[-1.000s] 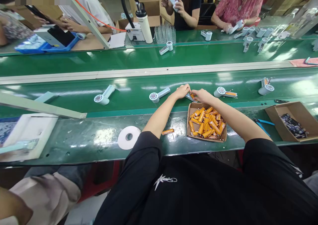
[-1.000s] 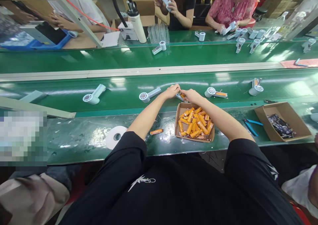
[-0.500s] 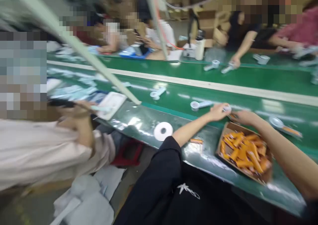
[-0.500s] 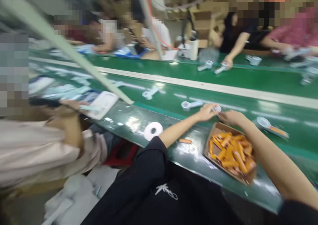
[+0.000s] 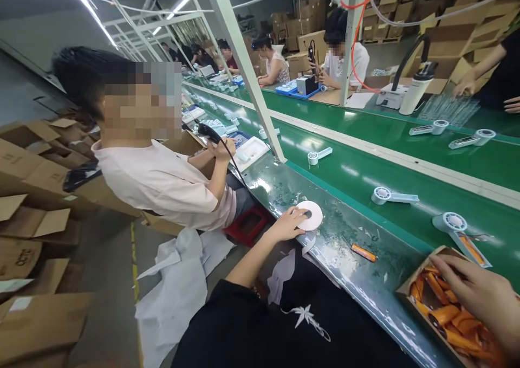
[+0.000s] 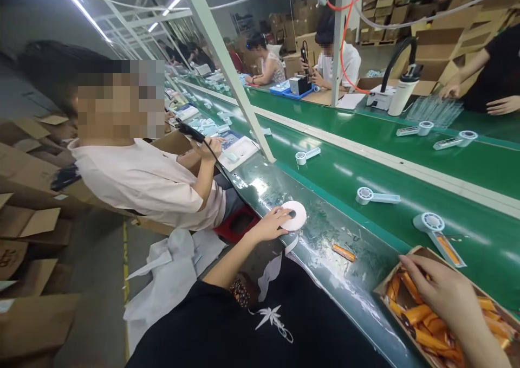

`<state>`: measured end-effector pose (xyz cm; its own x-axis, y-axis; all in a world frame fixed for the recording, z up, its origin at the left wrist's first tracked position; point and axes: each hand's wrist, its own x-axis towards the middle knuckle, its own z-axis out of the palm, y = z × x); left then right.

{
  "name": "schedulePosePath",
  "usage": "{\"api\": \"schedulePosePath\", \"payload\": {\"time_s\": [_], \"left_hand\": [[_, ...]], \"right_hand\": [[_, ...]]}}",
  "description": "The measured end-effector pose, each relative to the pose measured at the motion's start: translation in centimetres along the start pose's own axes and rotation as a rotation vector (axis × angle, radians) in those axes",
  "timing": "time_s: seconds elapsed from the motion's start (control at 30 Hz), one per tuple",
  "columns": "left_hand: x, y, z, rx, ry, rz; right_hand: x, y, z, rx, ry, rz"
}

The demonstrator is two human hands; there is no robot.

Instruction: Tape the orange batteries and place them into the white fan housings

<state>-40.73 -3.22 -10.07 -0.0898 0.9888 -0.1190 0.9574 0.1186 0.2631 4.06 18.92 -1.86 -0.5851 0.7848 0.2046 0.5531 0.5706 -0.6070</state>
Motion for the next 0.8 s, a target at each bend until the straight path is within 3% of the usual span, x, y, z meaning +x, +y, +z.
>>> {"api": "schedulePosePath", "payload": {"time_s": [0.13, 0.23, 0.3, 0.37, 0.43, 0.53, 0.6, 0.8], "left_hand": [[0.5, 2.1, -0.3, -0.024, 0.157, 0.004], [1.5, 5.5, -0.6, -0.05, 0.33, 0.189], [1.5, 7.8, -0.5, -0.085, 0.407, 0.343], [0.8, 9.1, -0.3, -0.155, 0.495, 0.406], [0.2, 9.1, 0.1, -0.233, 0.603, 0.368], [0.1, 7.4, 0.9, -0.28, 0.703, 0.272], [0.2, 6.3, 1.6, -0.323, 0.726, 0.219], [-0.2, 5.1, 4.1, -0.696, 0.702, -0.001]], "right_hand": [[-0.1, -3.2, 3.9, 0.134, -0.211, 0.051], [-0.6, -7.3, 6.7, 0.329, -0.477, 0.08], [-1.9, -9.8, 7.8, 0.447, -0.623, 0.062], [-3.5, -11.6, 8.4, 0.533, -0.725, 0.026], [-4.8, -12.4, 8.8, 0.589, -0.762, -0.024], [-5.8, -12.3, 9.7, 0.568, -0.686, -0.05], [-5.8, -12.0, 10.3, 0.48, -0.651, -0.055], [-4.8, -10.9, 12.4, 0.077, -0.731, -0.171]]}}
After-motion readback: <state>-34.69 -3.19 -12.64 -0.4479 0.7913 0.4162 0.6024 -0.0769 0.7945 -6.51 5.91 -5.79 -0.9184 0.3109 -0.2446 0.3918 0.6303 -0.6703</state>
